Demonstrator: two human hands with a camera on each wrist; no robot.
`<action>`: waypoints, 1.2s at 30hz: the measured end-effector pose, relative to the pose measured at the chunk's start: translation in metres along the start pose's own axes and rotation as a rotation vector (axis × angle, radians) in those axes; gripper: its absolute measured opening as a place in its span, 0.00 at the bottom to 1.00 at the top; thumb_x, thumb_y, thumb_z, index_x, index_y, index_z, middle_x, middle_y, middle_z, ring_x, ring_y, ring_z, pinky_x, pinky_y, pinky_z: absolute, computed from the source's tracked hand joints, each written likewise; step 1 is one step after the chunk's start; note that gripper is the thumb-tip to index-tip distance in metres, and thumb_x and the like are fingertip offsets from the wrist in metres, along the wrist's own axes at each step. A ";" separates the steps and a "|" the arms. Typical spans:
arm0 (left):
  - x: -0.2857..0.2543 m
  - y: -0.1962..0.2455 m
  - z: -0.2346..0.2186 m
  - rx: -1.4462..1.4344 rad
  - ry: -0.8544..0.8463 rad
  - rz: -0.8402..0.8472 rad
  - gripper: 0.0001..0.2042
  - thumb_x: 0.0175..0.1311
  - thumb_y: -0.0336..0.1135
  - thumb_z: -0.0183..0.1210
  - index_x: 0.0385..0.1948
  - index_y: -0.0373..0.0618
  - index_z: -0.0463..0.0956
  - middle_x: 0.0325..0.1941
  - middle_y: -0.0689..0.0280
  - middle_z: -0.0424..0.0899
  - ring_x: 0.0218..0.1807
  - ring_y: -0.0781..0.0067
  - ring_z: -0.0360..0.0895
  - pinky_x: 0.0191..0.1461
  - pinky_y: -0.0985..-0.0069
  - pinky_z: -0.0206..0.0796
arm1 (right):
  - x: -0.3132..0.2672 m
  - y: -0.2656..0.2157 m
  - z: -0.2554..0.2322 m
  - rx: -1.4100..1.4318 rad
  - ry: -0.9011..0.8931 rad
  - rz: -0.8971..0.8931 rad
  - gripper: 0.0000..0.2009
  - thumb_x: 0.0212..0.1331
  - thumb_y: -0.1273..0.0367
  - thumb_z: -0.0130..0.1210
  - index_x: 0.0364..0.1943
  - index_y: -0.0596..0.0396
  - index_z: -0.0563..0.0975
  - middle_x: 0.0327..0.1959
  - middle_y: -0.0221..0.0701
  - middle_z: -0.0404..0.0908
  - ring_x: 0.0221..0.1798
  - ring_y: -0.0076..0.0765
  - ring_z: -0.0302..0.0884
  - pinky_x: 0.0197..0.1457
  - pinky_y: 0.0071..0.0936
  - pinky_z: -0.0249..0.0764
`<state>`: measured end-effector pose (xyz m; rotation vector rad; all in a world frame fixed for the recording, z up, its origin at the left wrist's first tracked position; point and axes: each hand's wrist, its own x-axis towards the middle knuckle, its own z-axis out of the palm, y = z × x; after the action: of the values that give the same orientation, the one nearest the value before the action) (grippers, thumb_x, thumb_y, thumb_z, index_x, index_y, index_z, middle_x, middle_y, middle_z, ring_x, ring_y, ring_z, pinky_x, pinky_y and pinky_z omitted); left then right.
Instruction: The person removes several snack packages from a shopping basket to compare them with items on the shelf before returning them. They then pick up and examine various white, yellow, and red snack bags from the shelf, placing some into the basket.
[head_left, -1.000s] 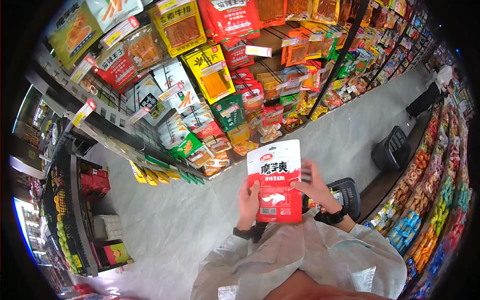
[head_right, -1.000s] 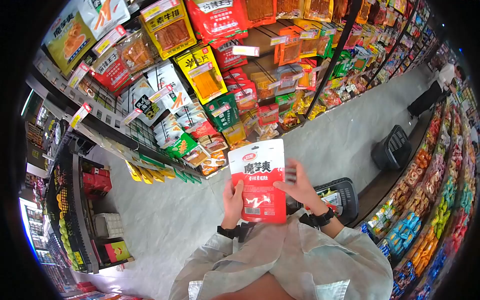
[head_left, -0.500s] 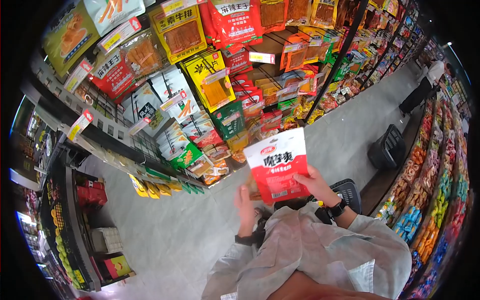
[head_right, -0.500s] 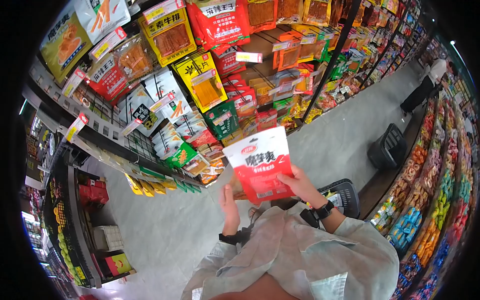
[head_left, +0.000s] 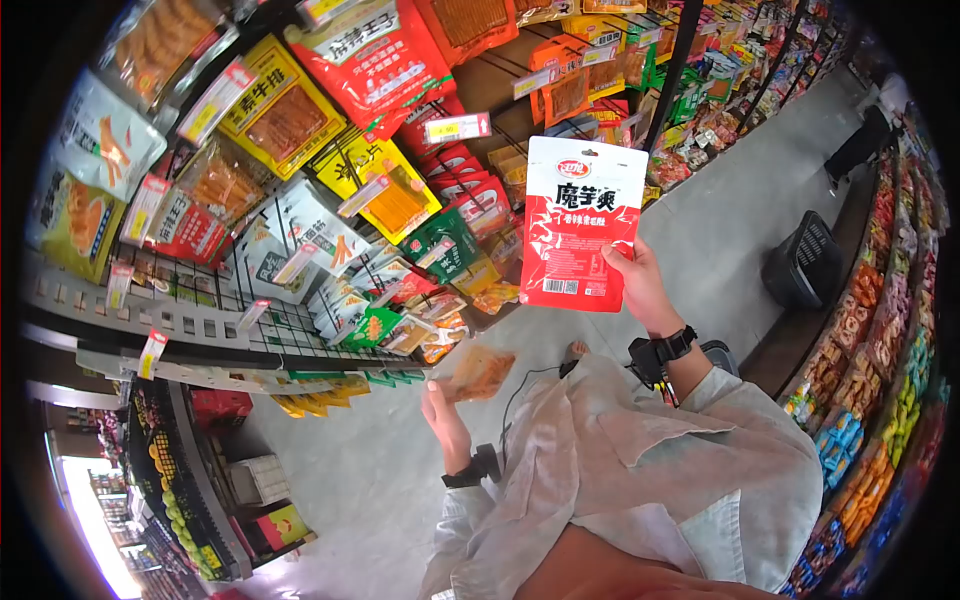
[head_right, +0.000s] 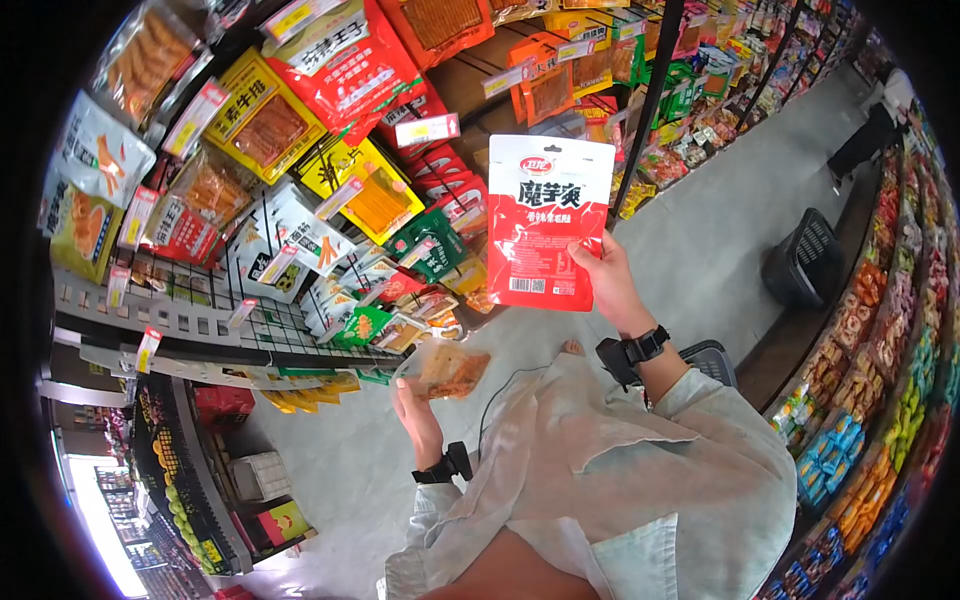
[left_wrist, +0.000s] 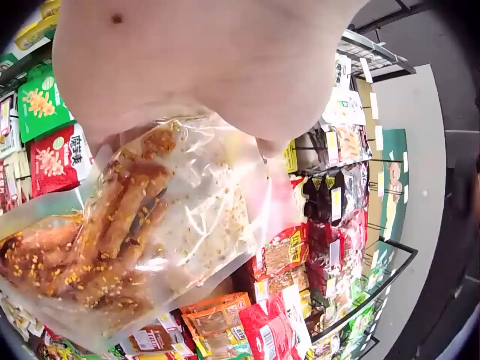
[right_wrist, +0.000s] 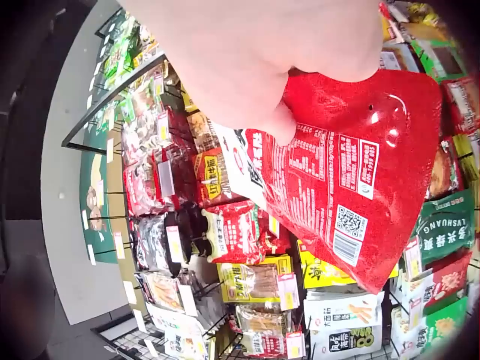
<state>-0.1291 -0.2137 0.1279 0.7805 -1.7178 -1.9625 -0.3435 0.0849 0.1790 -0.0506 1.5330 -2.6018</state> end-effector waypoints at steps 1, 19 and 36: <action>0.002 0.003 0.010 0.061 0.011 0.020 0.26 0.78 0.54 0.44 0.41 0.35 0.78 0.44 0.63 0.81 0.45 0.73 0.73 0.52 0.72 0.64 | 0.008 0.002 -0.007 -0.018 0.001 0.006 0.14 0.70 0.74 0.56 0.58 0.59 0.76 0.53 0.31 0.84 0.51 0.25 0.83 0.55 0.27 0.80; 0.028 -0.008 0.175 -0.285 -0.566 -0.252 0.22 0.77 0.42 0.51 0.65 0.37 0.67 0.63 0.59 0.77 0.63 0.68 0.74 0.68 0.69 0.65 | -0.003 -0.067 -0.020 0.062 -0.737 0.420 0.22 0.69 0.65 0.60 0.63 0.60 0.72 0.59 0.31 0.79 0.58 0.25 0.77 0.61 0.25 0.74; 0.024 0.003 0.227 0.016 -0.875 -0.640 0.19 0.76 0.45 0.55 0.56 0.37 0.76 0.58 0.65 0.77 0.61 0.74 0.71 0.68 0.76 0.59 | 0.029 0.048 -0.092 0.520 -0.521 0.599 0.30 0.66 0.57 0.57 0.68 0.58 0.67 0.58 0.40 0.77 0.66 0.44 0.73 0.69 0.41 0.72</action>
<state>-0.2955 -0.0581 0.1455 0.5336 -2.0968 -3.0530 -0.3768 0.1381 0.0911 -0.1720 0.5612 -2.1675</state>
